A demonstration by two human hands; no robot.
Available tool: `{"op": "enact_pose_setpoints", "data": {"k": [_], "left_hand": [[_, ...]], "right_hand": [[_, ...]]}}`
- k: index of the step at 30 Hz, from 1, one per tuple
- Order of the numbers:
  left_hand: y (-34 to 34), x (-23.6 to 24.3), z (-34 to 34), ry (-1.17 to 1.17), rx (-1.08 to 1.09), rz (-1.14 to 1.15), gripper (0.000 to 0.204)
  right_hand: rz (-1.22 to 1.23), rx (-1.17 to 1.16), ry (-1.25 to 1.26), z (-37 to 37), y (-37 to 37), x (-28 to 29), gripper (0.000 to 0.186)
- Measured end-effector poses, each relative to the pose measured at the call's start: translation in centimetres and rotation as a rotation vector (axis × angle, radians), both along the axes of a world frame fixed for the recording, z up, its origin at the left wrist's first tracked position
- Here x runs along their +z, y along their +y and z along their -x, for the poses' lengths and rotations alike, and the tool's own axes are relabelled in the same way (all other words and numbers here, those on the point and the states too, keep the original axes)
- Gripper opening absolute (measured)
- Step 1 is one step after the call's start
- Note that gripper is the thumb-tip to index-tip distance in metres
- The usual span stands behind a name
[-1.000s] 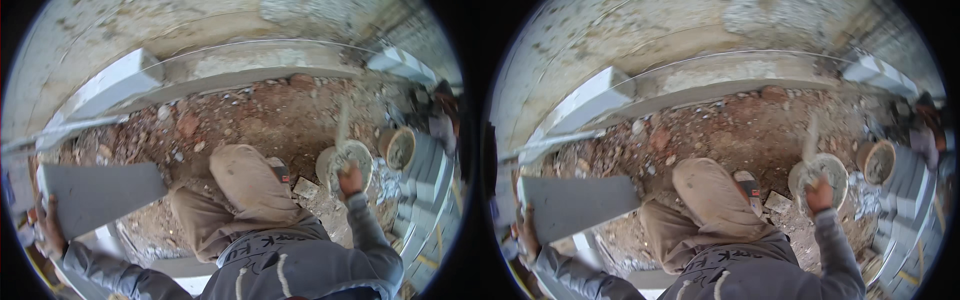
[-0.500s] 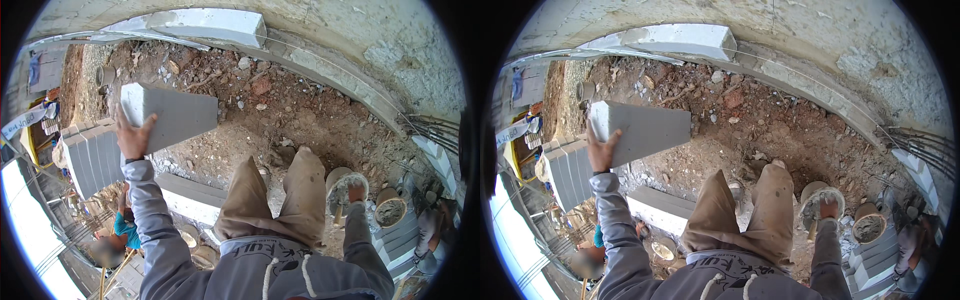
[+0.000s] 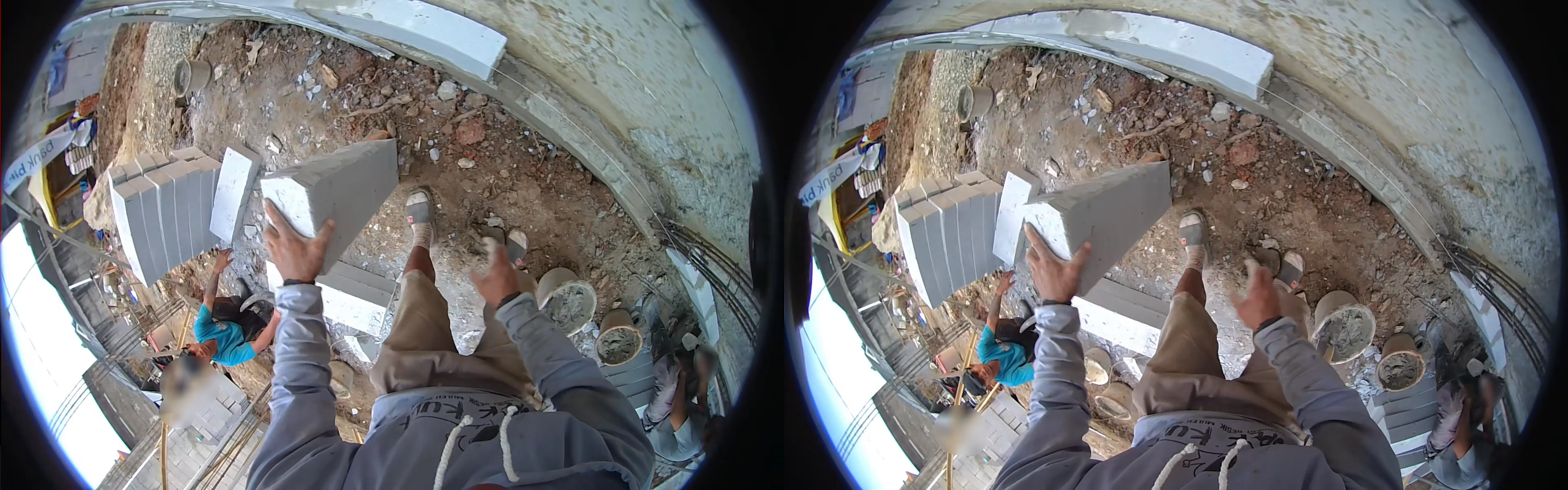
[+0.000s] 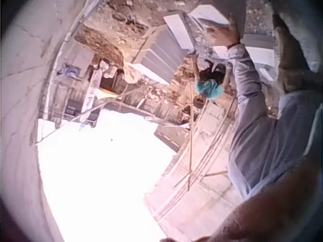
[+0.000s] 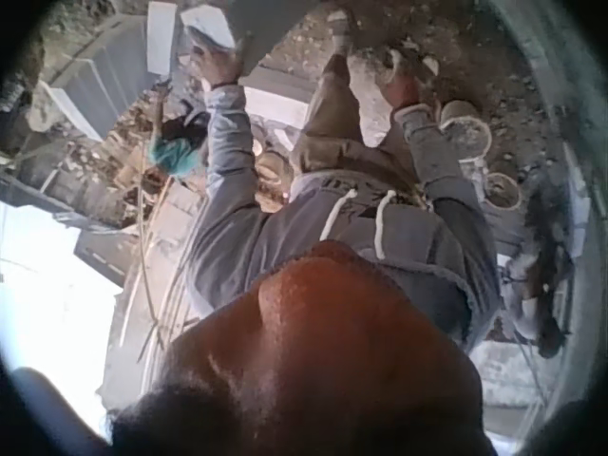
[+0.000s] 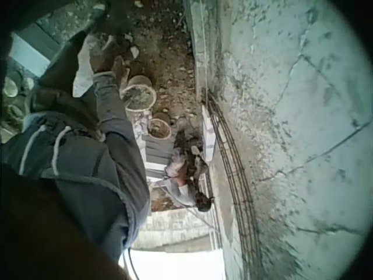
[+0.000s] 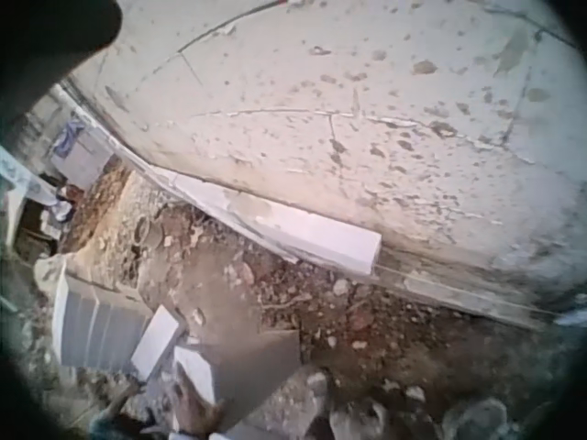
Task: Position and secure aerated concrete blocks on a wall foundation using mortar and a hammer.
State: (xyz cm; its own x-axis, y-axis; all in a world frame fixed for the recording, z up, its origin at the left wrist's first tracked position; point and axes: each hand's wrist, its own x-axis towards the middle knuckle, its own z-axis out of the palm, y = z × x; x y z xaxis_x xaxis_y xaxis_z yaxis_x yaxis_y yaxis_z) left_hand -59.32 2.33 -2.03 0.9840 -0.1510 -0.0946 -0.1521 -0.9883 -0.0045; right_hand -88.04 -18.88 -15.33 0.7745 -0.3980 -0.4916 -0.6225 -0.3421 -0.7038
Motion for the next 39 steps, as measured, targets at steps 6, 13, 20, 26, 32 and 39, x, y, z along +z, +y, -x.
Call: {"op": "enact_pose_setpoints", "data": {"k": [6,13,20,26,32,39], "left_hand": [[3.8,0.5,-5.1,0.261,0.083,0.622,0.074],[0.1,-6.9,-11.6,0.695,-0.078,1.182,0.048],[-4.4,-10.4,-5.7,0.616,-0.124,1.158,0.047],[-2.9,-19.7,-8.2,0.582,0.21,1.018,0.046],[-2.5,-26.7,-9.8,0.494,-0.263,1.012,0.045],[-6.7,-27.8,-9.5,0.657,-0.169,1.058,0.052]], "right_hand": [[-0.23,-0.033,-0.416,-16.4,9.5,8.1,0.1],[-0.002,-0.036,-0.187,-20.5,14.1,12.9,0.121],[0.107,-0.3,0.472,-19.1,15.2,12.1,0.133],[0.049,-0.475,0.381,-17.9,11.4,10.4,0.126],[0.179,-0.421,0.359,-17.4,9.7,10.3,0.109],[0.193,-0.422,0.365,-20.4,7.0,11.2,0.123]]}}
